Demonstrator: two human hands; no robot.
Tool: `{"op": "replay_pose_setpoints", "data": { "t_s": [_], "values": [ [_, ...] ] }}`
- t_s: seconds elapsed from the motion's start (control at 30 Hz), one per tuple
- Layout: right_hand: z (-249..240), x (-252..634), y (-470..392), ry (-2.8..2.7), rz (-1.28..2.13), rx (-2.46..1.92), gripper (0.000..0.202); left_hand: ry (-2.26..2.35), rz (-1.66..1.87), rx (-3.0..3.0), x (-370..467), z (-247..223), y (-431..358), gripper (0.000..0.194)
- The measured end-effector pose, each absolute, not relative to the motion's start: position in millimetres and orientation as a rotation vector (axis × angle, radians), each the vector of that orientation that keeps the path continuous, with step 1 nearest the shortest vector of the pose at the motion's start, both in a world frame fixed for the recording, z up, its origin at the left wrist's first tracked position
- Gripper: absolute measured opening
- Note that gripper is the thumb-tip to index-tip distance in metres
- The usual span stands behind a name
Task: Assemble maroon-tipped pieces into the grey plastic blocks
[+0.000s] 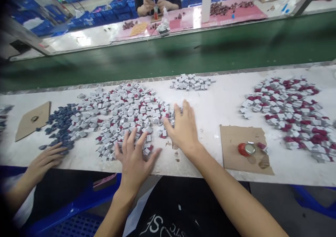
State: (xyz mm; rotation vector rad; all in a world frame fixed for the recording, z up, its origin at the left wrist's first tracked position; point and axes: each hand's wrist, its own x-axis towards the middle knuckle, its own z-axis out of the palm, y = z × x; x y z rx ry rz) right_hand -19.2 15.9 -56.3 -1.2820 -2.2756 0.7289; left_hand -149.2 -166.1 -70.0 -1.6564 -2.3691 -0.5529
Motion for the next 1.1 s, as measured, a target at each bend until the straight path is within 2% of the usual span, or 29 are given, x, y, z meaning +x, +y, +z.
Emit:
{"op": "replay_pose_setpoints", "data": {
  "t_s": [0.1, 0.3, 0.6, 1.0, 1.1],
  "values": [
    [-53, -45, 6, -2.289, 0.776, -1.216, 0.064, -2.362, -0.525, -1.618, -157, -68, -158, 0.047],
    [-58, -67, -23, -2.269, 0.747, -1.144, 0.061, -2.384, -0.512, -1.545, -170, -67, -158, 0.042],
    [-46, -88, -22, -2.462, 0.811, -0.998, 0.062, -2.474, -0.472, -1.389, -181, -66, -164, 0.041],
    [-48, -111, -27, -2.401, 0.818, -0.865, 0.057, -2.476, -0.449, -1.341, -194, -60, -169, 0.041],
    [-47, -116, -25, -2.371, 0.816, -0.809, 0.052, -2.423, -0.455, -1.416, -185, -59, -168, 0.048]
  ]
}}
